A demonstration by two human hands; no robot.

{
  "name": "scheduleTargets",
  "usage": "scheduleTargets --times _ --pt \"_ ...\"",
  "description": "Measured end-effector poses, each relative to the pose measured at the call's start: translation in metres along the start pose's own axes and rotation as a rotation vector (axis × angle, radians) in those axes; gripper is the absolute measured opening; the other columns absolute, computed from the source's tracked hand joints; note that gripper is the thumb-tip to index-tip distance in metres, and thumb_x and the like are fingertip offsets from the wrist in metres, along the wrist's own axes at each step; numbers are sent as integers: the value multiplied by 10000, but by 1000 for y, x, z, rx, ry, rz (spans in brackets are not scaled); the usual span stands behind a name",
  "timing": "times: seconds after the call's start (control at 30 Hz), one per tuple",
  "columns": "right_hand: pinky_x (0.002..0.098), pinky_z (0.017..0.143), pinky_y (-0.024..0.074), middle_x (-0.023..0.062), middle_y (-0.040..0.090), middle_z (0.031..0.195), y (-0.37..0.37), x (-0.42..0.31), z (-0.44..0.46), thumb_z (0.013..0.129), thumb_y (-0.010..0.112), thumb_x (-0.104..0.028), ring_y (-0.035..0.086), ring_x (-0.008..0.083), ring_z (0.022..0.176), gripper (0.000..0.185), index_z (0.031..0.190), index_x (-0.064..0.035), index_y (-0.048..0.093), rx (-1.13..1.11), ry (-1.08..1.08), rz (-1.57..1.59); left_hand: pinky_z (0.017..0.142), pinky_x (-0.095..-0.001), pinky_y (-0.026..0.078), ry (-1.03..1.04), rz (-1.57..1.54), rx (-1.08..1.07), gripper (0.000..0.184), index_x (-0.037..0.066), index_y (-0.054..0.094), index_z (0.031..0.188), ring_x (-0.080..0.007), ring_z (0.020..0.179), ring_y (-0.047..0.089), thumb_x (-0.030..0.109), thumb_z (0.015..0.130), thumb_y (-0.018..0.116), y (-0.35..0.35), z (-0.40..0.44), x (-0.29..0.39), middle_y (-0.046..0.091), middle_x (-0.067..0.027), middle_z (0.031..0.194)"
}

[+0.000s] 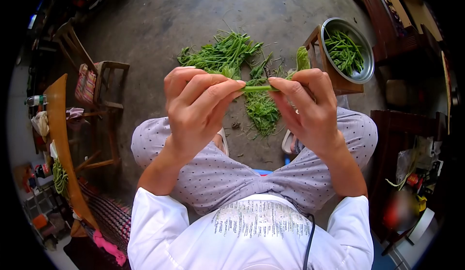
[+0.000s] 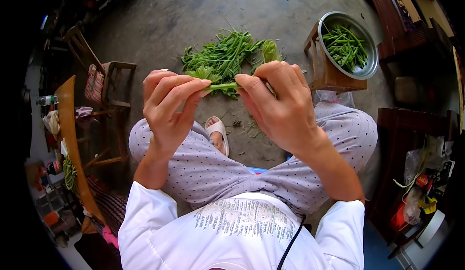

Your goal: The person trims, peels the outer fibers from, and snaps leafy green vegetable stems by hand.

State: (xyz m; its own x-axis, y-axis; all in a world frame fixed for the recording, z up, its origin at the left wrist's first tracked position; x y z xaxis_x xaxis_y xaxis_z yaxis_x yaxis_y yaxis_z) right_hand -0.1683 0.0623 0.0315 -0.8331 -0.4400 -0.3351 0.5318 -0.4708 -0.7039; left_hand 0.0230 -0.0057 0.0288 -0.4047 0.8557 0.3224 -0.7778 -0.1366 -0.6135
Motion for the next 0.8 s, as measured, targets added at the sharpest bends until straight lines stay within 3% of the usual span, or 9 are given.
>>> scheduleTargets --times 0.17,0.33,0.4,0.63,0.73,0.8 --pt "327 668 410 40 522 845 -1 0 4 714 706 -64 545 202 763 206 910 -60 641 25 -12 -101 780 -338 382 -125 -82 -172 176 133 727 896 -185 789 548 185 733 767 5 6 7 655 10 793" --pt "330 673 413 38 521 847 7 -5 4 713 691 -62 546 206 774 206 911 -67 634 18 -74 -179 757 -339 379 -118 -88 -156 140 130 720 884 -194 786 550 143 747 744 12 6 8 648 10 784" --pt "331 675 414 36 521 848 7 -6 5 708 698 -65 547 208 780 216 913 -72 633 18 -71 -199 718 -305 401 -83 -35 -151 194 106 726 907 -179 753 540 73 718 749 10 10 9 656 1 780" --pt "339 687 409 34 520 849 4 -7 8 690 741 -90 540 212 787 247 916 -90 641 44 -8 -169 692 -313 455 -61 -57 -90 250 92 708 944 -203 766 560 41 704 757 12 11 7 653 -27 794" --pt "343 683 404 35 519 843 1 -5 8 691 744 -82 531 212 775 245 914 -96 645 69 18 -157 725 -291 479 -232 -178 -191 307 67 679 1001 -173 815 588 42 710 775 8 12 7 659 -43 864" --pt "345 677 400 37 519 839 -1 -3 8 689 746 -76 526 213 766 244 911 -99 647 83 38 -158 784 -263 485 -487 -438 -196 351 41 648 1039 -129 890 599 57 720 791 10 5 -2 653 -45 953"
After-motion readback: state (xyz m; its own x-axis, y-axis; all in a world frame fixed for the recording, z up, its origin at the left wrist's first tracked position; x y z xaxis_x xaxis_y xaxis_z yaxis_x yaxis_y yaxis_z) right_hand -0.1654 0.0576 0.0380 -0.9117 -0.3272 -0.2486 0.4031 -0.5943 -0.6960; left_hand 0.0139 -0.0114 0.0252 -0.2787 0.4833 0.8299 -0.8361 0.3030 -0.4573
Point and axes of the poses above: each hand's wrist, its own z-axis towards the middle knuckle, its own y-axis out of the palm, x = y × z, the point moved 2 cm from there along z, towards the middle knuckle
